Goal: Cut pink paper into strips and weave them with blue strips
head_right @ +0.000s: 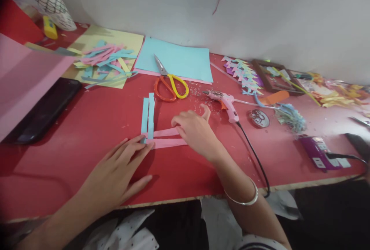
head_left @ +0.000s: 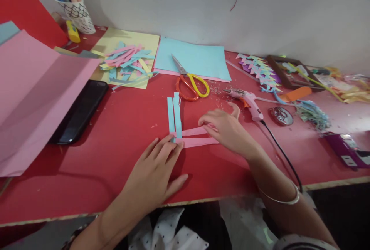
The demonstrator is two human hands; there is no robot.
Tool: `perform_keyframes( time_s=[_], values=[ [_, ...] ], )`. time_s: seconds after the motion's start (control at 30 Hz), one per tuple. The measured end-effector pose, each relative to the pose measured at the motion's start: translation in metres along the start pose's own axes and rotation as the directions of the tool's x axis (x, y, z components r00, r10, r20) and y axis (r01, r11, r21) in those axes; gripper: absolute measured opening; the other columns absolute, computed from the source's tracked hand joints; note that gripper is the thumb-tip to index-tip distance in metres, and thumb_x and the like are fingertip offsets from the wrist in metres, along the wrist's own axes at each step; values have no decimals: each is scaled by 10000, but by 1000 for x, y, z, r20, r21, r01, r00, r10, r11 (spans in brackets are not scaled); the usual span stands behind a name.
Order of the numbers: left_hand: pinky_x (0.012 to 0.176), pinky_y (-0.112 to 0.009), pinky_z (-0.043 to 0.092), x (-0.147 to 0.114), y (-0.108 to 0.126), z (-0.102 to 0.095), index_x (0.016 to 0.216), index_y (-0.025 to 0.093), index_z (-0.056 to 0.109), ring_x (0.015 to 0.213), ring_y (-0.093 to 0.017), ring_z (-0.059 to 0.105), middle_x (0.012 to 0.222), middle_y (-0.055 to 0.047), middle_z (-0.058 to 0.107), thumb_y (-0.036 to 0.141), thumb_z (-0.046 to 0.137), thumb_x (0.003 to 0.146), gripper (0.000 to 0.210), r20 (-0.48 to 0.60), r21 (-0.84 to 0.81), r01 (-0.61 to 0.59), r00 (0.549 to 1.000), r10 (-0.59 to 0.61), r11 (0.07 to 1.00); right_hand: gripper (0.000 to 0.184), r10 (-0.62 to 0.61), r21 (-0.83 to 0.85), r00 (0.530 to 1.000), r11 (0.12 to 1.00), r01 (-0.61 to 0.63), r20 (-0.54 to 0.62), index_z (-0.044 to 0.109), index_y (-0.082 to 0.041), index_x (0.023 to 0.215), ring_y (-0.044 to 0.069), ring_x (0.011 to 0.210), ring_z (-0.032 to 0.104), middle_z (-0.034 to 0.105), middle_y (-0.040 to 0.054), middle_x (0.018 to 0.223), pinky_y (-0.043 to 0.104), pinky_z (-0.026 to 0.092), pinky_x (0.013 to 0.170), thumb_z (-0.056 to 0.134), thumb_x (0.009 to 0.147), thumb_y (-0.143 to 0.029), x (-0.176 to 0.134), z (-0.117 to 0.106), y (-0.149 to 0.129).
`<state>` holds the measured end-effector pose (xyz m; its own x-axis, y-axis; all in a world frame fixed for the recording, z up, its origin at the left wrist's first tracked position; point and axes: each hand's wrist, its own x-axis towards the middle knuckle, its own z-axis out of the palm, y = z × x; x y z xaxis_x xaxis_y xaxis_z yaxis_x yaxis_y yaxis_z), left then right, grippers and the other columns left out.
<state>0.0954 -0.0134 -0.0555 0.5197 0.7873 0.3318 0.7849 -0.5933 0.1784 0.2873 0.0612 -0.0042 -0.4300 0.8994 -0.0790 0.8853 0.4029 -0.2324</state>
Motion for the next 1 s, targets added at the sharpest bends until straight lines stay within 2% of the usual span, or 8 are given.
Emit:
perform_keyframes(
  time_s=[0.07,0.13,0.23,0.3,0.37,0.5,0.67,1.0],
  values=[
    [922,-369,417,0,0,-1,1124,125,541,1101,-240,499,1069,-127,593,396,388,839,422,3,-3,-12,1000,13,1000,171,-4,-46,995,999,-1,-102,591,-207,785,177,860,553,624,16,847,446,205,931,432,825,-160,-6,-2,0],
    [913,-380,426,1,-1,-1,1102,147,561,1096,-247,503,1060,-121,596,381,407,830,391,7,-12,-25,1000,25,1000,150,-72,-40,984,997,66,-162,592,-211,823,177,871,555,617,26,876,429,237,932,443,841,-218,-14,-2,-1],
    [898,-397,440,1,-1,-2,1079,155,577,1078,-259,513,1029,-117,601,376,428,819,373,11,-24,-24,1000,25,999,172,-193,12,978,981,195,-75,583,-196,941,182,868,557,612,54,928,355,368,838,492,830,-290,-24,3,-4],
    [889,-405,446,1,-1,-2,1078,156,576,1072,-263,513,1030,-117,597,373,433,815,369,18,-31,-17,1000,18,999,226,-192,12,981,981,192,19,572,-175,1000,199,878,557,604,81,970,329,420,759,529,807,-285,-28,9,-6],
    [891,-406,445,0,-1,-2,1086,168,568,1088,-262,501,1055,-113,586,366,439,813,360,31,-40,-8,999,9,999,226,-138,-6,989,990,139,58,571,-171,1012,208,890,559,597,91,994,329,436,742,532,800,-237,-30,14,-9],
    [908,-412,433,0,-1,-1,1098,188,558,1121,-263,473,1070,-106,574,364,468,802,355,46,-64,2,999,1,998,198,-56,45,997,998,53,48,584,-169,987,195,874,570,602,84,978,312,442,733,491,812,-172,-30,21,-12],
    [900,-420,439,1,-1,-1,1087,173,564,1113,-270,475,1061,-116,570,348,501,787,354,43,-61,-2,999,5,998,198,-50,117,999,992,51,-18,601,-161,955,192,848,571,640,71,920,317,402,761,545,797,-267,-28,22,-14],
    [907,-427,433,-1,-2,0,1102,185,553,1109,-262,482,1076,-112,563,342,481,800,348,17,-83,-14,1000,15,996,120,-44,-58,999,997,46,22,600,-153,779,173,774,525,598,50,822,307,316,725,508,814,-223,-14,18,-27]
  ],
)
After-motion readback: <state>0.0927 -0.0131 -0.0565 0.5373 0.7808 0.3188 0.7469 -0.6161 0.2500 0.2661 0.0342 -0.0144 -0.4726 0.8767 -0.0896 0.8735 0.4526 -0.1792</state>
